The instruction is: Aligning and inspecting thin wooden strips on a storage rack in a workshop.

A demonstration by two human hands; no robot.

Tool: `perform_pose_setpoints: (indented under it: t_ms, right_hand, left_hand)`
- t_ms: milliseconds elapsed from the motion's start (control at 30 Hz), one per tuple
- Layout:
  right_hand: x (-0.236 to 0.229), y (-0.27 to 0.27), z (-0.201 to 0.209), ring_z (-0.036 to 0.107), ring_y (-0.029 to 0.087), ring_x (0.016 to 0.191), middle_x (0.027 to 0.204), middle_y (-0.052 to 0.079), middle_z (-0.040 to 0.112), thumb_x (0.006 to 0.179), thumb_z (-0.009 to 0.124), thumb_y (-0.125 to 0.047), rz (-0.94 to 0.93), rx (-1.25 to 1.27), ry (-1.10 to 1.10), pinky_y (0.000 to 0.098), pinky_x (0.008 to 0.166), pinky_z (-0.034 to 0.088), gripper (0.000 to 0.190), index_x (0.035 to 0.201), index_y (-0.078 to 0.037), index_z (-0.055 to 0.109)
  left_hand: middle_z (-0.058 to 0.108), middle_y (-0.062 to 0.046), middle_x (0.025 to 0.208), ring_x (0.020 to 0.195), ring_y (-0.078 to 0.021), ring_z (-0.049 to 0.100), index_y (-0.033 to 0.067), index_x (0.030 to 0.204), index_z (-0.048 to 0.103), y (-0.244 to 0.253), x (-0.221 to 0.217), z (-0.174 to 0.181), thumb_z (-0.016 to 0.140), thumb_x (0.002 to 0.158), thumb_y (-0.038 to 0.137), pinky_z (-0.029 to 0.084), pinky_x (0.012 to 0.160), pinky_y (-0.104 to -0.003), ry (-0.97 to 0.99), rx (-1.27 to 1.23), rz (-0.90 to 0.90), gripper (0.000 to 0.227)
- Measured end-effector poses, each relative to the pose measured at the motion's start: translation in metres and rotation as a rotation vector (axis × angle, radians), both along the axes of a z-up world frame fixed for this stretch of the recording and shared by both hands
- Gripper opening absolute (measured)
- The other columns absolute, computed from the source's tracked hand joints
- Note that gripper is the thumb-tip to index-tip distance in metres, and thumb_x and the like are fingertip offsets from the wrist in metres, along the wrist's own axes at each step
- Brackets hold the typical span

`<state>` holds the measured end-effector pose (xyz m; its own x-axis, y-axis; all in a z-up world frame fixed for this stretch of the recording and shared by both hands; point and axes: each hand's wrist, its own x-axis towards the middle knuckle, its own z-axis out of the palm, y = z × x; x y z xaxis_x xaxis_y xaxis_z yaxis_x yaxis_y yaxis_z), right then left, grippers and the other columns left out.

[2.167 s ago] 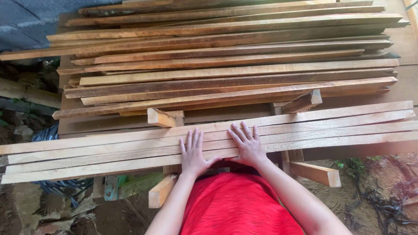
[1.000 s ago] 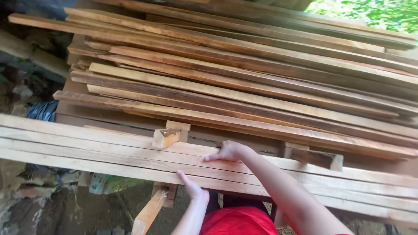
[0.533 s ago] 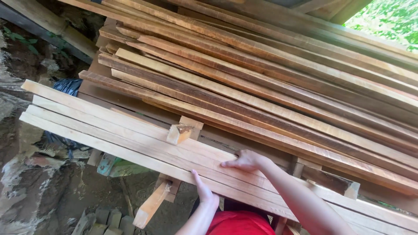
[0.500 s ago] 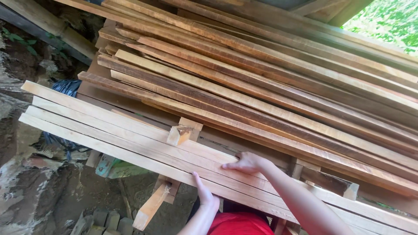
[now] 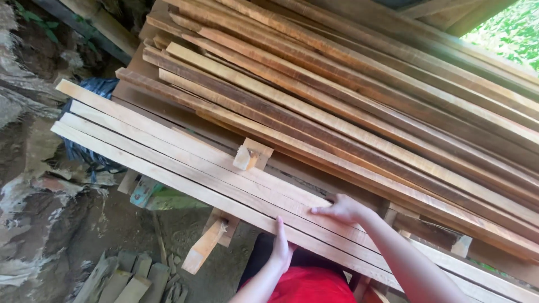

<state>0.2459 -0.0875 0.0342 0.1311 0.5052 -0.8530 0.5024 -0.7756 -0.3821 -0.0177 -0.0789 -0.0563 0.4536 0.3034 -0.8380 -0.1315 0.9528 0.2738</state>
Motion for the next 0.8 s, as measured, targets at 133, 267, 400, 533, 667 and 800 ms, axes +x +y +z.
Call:
perform_pose_setpoints:
  t_ms: [133,267,400,533,667,800]
  right_hand:
    - [-0.023,0.016,0.058,0.068,0.033,0.12,0.125,0.017,0.071,0.065,0.069,-0.081,0.009,0.149,-0.117,0.0413,0.103,0.052,0.098,0.132,-0.01,0.066]
    - [-0.057,0.022,0.047,0.064,0.035,0.117,0.127,0.014,0.067,0.084,0.071,-0.049,0.153,0.768,-0.351,0.044,0.099,0.05,0.057,0.122,-0.008,0.066]
    - [-0.116,0.079,0.065,0.059,0.034,0.126,0.135,0.012,0.062,0.089,0.076,-0.027,0.206,1.209,-0.25,0.046,0.108,0.047,0.039,0.12,-0.008,0.064]
    - [-0.174,0.151,0.046,0.057,0.034,0.132,0.141,0.014,0.06,0.094,0.072,-0.032,0.274,1.18,-0.14,0.0452,0.112,0.045,0.044,0.128,-0.007,0.062]
    - [-0.205,0.235,0.016,0.051,0.041,0.134,0.145,0.024,0.054,0.092,0.065,-0.05,0.321,1.231,-0.44,0.0493,0.112,0.04,0.076,0.141,0.005,0.051]
    - [-0.217,0.297,0.007,0.052,0.043,0.132,0.146,0.03,0.052,0.093,0.057,-0.061,0.136,0.956,-0.421,0.0467,0.109,0.042,0.09,0.145,0.012,0.045]
  left_hand:
    - [0.034,0.001,0.163,0.15,-0.0215,0.036,0.0247,0.162,0.021,0.022,-0.028,-0.001,0.045,0.085,0.074,0.035,0.12,-0.047,0.128,-0.019,-0.212,0.094]
    - [0.063,-0.009,0.143,0.135,-0.0233,0.056,0.0068,0.144,0.055,0.054,-0.092,0.007,0.061,0.093,0.054,0.044,0.114,-0.041,0.004,0.119,-0.641,0.069]
    - [0.076,-0.018,0.12,0.114,-0.0252,0.074,-0.0017,0.127,0.064,0.083,-0.207,-0.008,0.058,0.098,0.039,0.057,0.102,-0.042,0.11,0.11,-0.561,0.051]
    - [0.071,-0.018,0.114,0.109,-0.0271,0.071,-0.0033,0.125,0.063,0.144,-0.219,0.03,0.053,0.105,0.043,0.053,0.1,-0.044,0.317,0.233,-0.176,0.051]
    - [0.055,-0.014,0.145,0.134,-0.0257,0.051,0.0047,0.144,0.045,0.236,-0.15,0.053,0.037,0.103,0.056,0.039,0.112,-0.043,0.309,0.503,0.164,0.067]
    - [0.037,-0.017,0.165,0.149,-0.0301,0.038,0.003,0.16,0.027,0.277,-0.101,0.035,0.03,0.1,0.068,0.03,0.122,-0.042,0.222,0.396,0.397,0.088]
